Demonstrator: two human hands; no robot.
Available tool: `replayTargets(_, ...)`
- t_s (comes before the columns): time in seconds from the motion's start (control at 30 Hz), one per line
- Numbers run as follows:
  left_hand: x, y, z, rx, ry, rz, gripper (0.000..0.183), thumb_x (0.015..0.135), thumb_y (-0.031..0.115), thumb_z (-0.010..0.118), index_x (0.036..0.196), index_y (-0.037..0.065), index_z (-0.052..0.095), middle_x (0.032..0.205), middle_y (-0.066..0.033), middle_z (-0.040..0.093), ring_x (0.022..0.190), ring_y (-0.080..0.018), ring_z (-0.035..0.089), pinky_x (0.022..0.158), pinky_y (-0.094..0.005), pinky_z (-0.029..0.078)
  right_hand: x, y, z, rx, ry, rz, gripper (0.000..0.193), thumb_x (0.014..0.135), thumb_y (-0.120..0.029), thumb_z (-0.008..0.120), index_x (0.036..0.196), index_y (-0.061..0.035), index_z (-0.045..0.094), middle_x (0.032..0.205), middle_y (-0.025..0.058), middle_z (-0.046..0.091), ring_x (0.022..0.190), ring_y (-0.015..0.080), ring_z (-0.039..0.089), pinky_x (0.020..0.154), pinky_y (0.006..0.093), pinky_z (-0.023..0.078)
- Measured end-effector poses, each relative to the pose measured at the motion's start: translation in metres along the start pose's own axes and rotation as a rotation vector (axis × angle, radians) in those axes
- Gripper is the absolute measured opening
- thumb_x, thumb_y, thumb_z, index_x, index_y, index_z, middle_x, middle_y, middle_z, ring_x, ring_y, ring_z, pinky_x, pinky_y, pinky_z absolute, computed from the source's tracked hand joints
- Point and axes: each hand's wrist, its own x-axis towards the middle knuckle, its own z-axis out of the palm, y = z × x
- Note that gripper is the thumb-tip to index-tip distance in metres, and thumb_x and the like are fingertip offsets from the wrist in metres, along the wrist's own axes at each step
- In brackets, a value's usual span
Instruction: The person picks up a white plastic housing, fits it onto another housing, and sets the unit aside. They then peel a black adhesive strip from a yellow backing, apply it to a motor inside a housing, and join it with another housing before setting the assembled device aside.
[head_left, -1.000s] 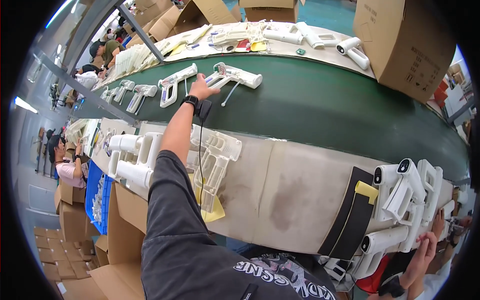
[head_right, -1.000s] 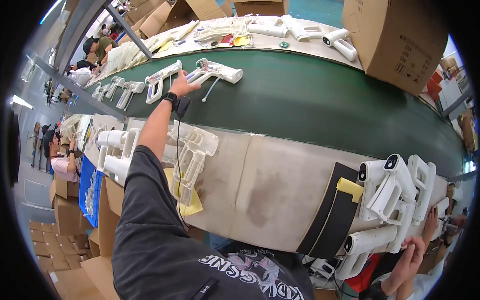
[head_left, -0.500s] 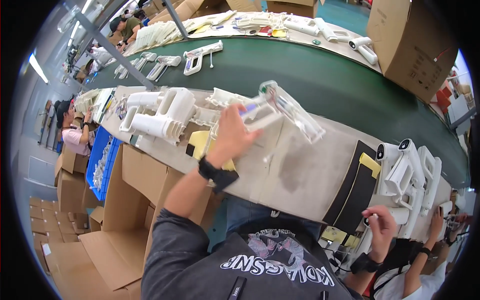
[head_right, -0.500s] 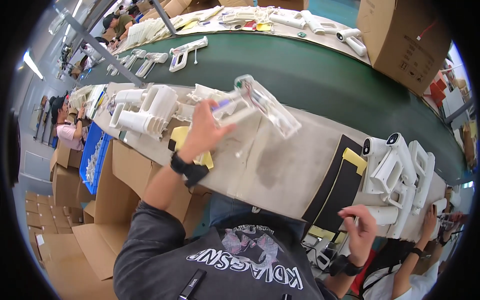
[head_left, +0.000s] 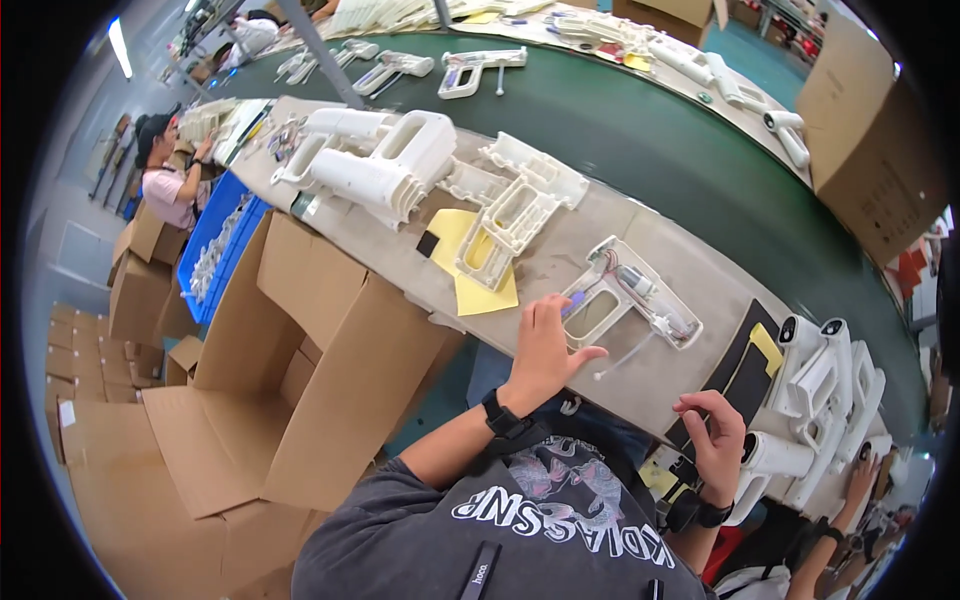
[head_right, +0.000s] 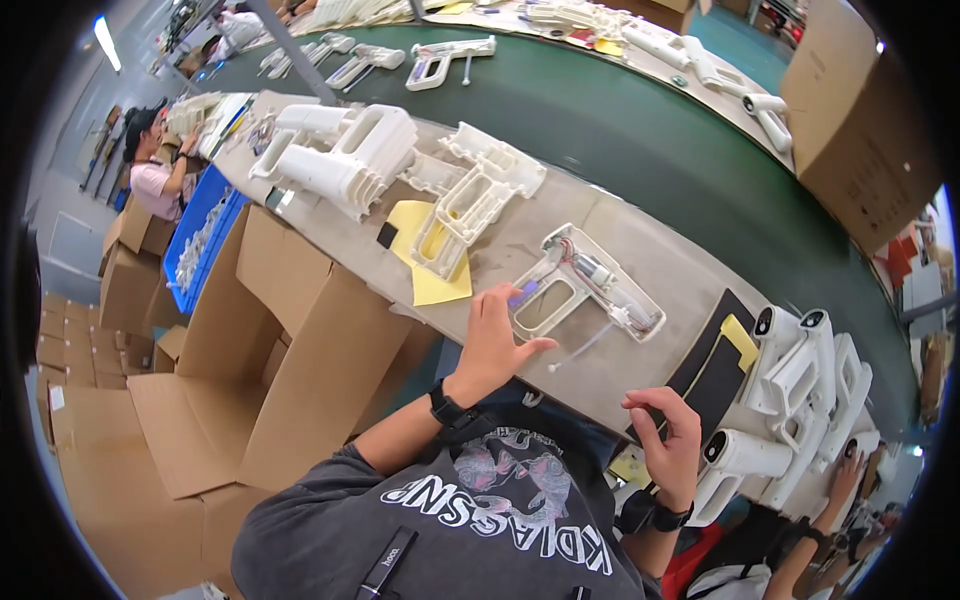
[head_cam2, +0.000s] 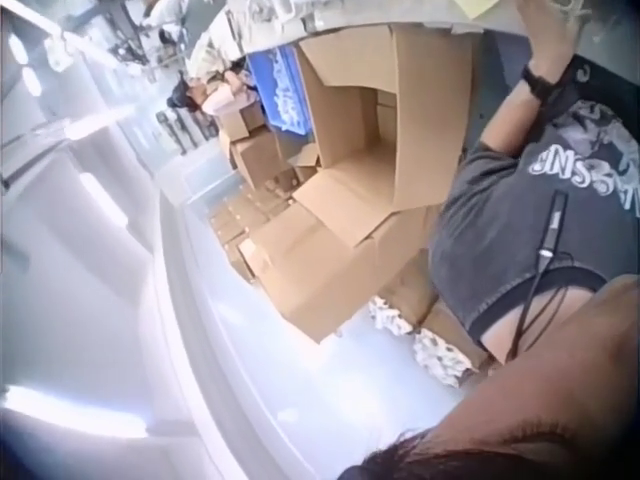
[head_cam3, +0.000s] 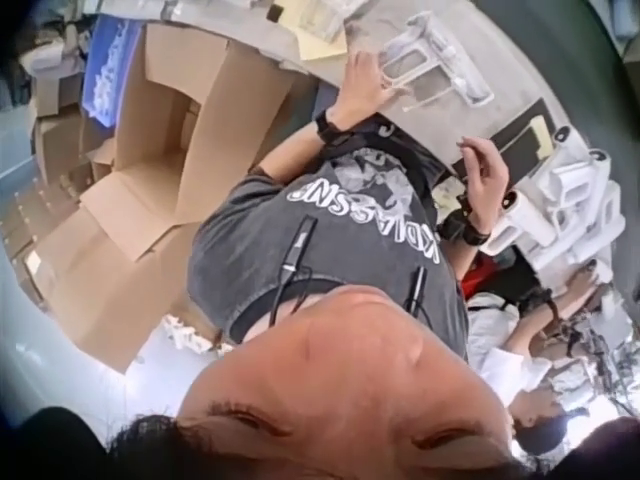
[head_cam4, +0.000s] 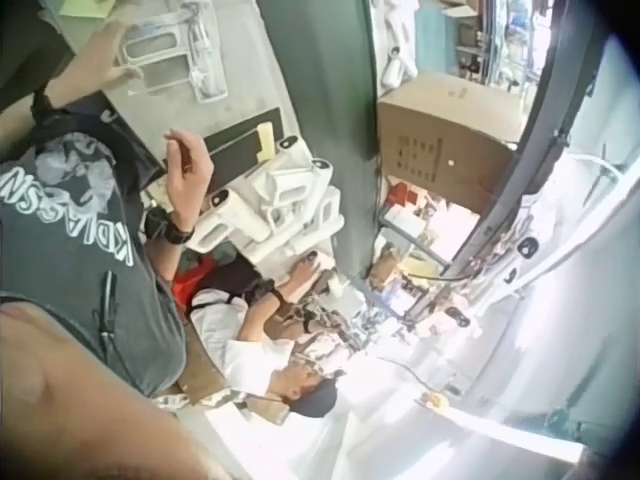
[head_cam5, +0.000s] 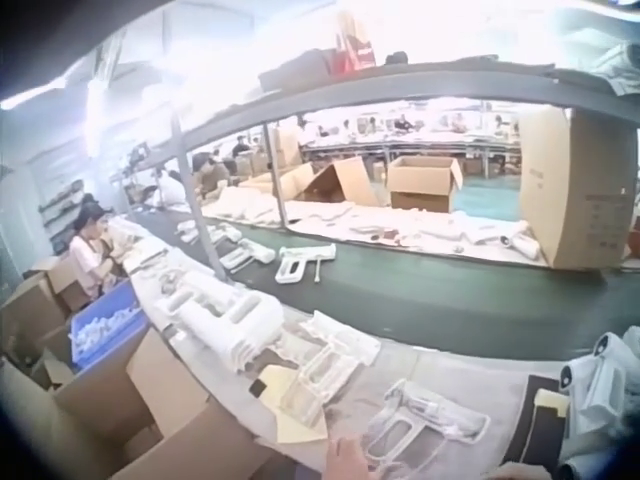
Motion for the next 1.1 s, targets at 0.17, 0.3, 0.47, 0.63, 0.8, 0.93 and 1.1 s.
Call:
replayTargets(0.17,0.039,-0.058,-0.067,0.165,0.241,-0.053,0.045,0.091,0.032,0.072,0.123,0.003,0.059,0.129,-0.0214,0.056,0.121,-0.0408,0.049,0.105,-0.0473,0.038,0.007,0.006,0.009,-0.071,-0.046,0.012,0.021,0.09,0.006,0.062,0.11,0.0026,0.068,0.097,0.0098,0.07,0.092,0.0176,0.065,0.084,0.029,0.049)
replayTargets(0.3,0.051,-0.173,-0.106,0.405,0.404,-0.245,0.048,0.091,0.032,0.073,0.124,0.0,0.059,0.123,-0.0207,0.06,0.116,-0.0392,0.054,0.102,-0.0484,0.041,0.017,0.006,0.022,-0.068,-0.1,-0.011,0.023,0.086,0.007,0.065,0.109,0.0013,0.07,0.095,0.01,0.072,0.088,0.0192,0.065,0.082,0.0295,0.05)
replayTargets(0.47,0.064,-0.192,-0.126,0.16,0.1,-0.564,0.057,0.085,0.035,0.079,0.123,-0.003,0.059,0.115,-0.0204,0.065,0.108,-0.0365,0.059,0.098,-0.0484,0.046,0.03,-0.001,0.033,-0.115,-0.188,-0.045,0.021,0.089,0.003,0.065,0.11,0.0009,0.069,0.096,0.0095,0.072,0.092,0.0177,0.066,0.085,0.03,0.05)
replayTargets(0.63,0.048,-0.17,-0.139,-0.447,0.378,-0.512,0.042,0.087,0.018,0.081,0.116,-0.005,0.061,0.108,-0.0131,0.072,0.094,-0.0192,0.068,0.082,-0.0317,0.055,0.043,-0.007,0.044,-0.141,-0.231,-0.064,0.02,0.089,0.003,0.066,0.108,0.0004,0.07,0.095,0.0089,0.073,0.089,0.018,0.067,0.083,0.0312,0.051)
replayTargets(0.8,0.025,-0.061,-0.176,-0.538,0.561,-0.353,0.026,0.091,0.01,0.077,0.108,-0.003,0.062,0.096,-0.0062,0.071,0.085,-0.0094,0.066,0.073,-0.0232,0.052,0.067,-0.017,0.076,-0.084,-0.276,-0.165,0.02,0.088,0.004,0.066,0.107,-0.0011,0.071,0.093,0.0078,0.072,0.086,0.0189,0.066,0.081,0.0306,0.051)
replayTargets(0.93,-0.006,0.001,-0.156,-0.548,0.3,-0.364,0.021,0.09,0.006,0.078,0.105,-0.001,0.066,0.081,0.0032,0.062,0.073,-0.0019,0.055,0.062,-0.0189,0.043,0.089,-0.036,0.113,-0.015,-0.24,-0.297,0.036,0.082,0.006,0.073,0.116,-0.0036,0.07,0.105,0.0093,0.068,0.088,0.0202,0.065,0.082,0.0325,0.052)
replayTargets(1.1,-0.015,0.026,-0.129,-0.711,-0.121,-0.493,0.023,0.09,0.003,0.076,0.111,-0.003,0.07,0.081,0.0029,0.064,0.073,-0.0017,0.056,0.063,-0.0183,0.044,0.113,-0.019,0.127,-0.2,-0.166,-0.617,0.048,0.078,0.003,0.079,0.124,-0.0055,0.068,0.118,0.0112,0.064,0.1,0.0257,0.063,0.086,0.0358,0.053)
